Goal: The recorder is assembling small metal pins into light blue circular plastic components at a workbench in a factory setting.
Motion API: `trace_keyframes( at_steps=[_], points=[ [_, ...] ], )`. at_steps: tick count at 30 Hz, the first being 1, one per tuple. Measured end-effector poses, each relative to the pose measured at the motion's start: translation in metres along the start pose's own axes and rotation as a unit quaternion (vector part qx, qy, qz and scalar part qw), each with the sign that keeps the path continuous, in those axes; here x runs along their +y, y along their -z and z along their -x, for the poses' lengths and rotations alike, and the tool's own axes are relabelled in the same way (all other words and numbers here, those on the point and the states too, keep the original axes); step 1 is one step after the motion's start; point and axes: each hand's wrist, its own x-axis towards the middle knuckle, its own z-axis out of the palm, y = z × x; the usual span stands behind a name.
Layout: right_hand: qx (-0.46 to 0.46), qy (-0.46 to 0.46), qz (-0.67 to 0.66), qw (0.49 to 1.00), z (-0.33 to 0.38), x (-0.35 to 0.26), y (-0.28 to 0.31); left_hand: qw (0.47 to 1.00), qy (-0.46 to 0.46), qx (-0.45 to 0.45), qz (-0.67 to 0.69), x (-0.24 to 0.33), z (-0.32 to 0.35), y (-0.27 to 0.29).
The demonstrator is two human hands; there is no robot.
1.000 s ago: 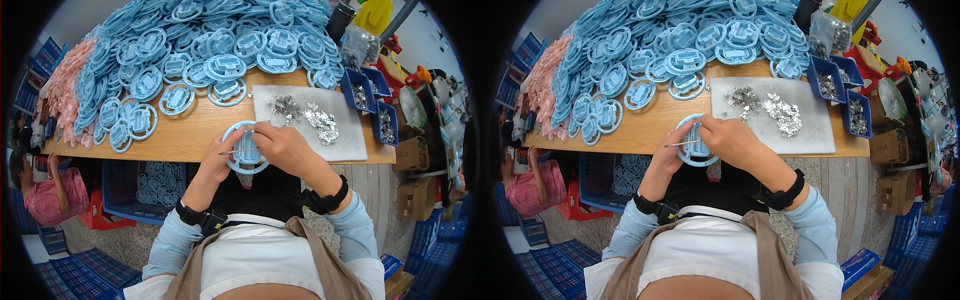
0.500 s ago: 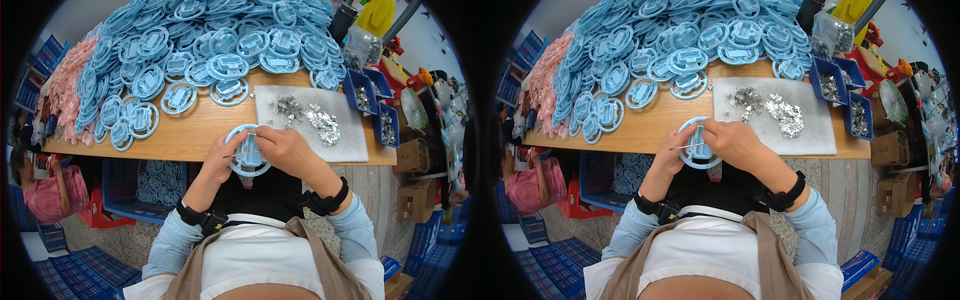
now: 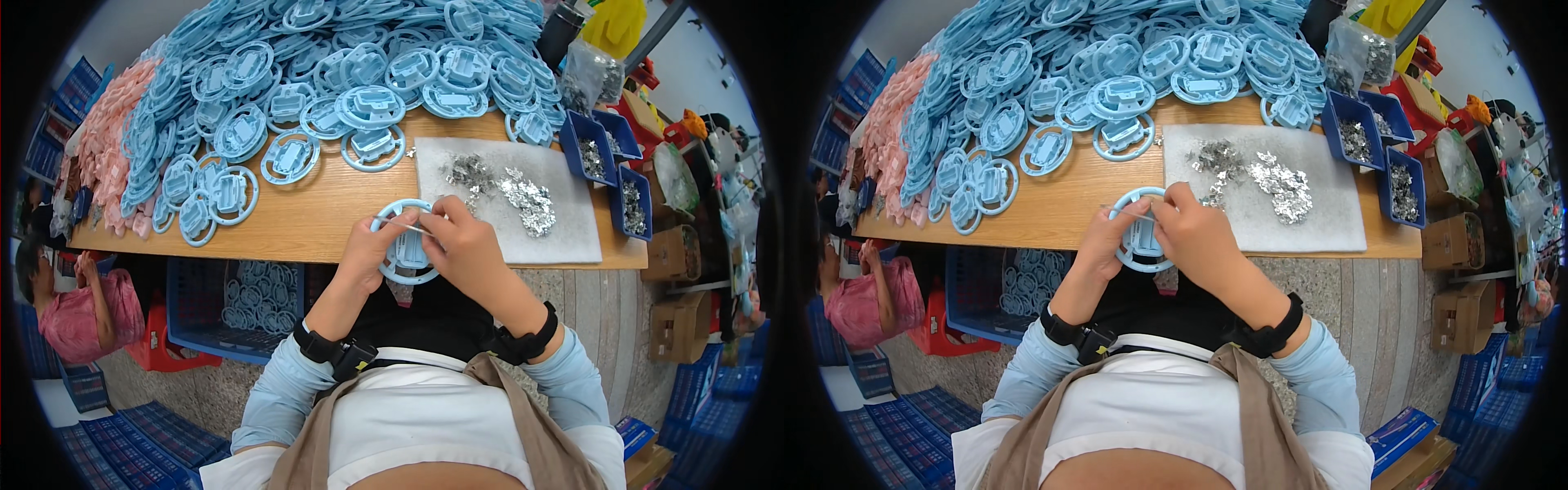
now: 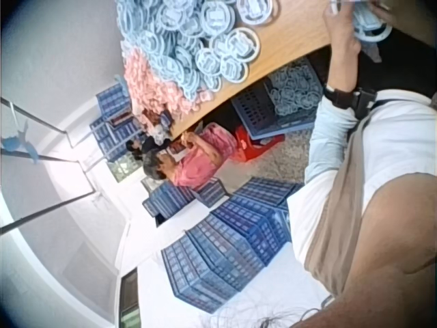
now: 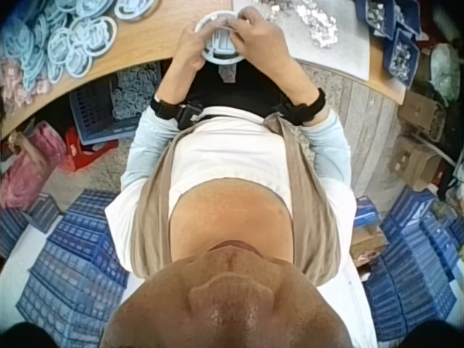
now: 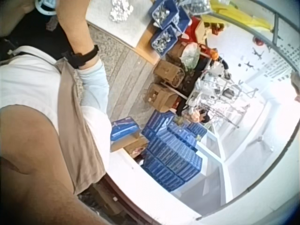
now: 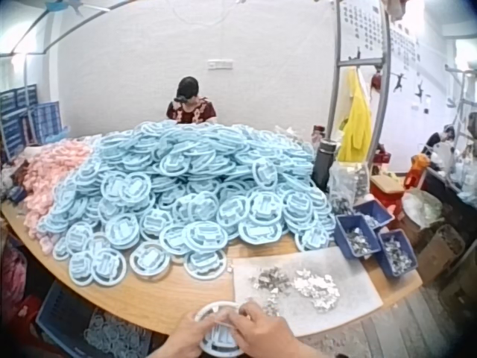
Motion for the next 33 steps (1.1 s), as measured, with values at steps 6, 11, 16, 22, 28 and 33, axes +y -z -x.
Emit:
trace_keyframes(
  at_steps=[6,11,16,22,28,33],
  points=[
    [0.024,-0.111,-0.155,0.981,0.001,0.011,-0.002,1.000,-0.010,0.011,0.011,-0.006,-0.002,0.004],
    [0.022,-0.184,-0.238,0.953,-0.008,0.020,-0.001,0.999,-0.005,0.025,0.030,-0.006,-0.004,0.004],
    [0.020,-0.161,-0.224,0.961,-0.009,0.012,-0.002,0.999,0.002,0.018,0.050,-0.005,-0.003,0.006],
    [0.011,-0.177,-0.234,0.956,-0.006,0.018,-0.015,0.999,-0.024,0.023,0.009,-0.008,-0.002,0.001],
    [0.057,-0.112,-0.152,0.980,-0.009,0.020,-0.014,0.999,-0.034,0.021,0.022,-0.011,-0.003,0.003],
    [-0.010,-0.061,0.004,0.998,0.011,0.005,-0.007,0.998,-0.002,0.006,0.063,-0.007,-0.005,0.019]
  ],
)
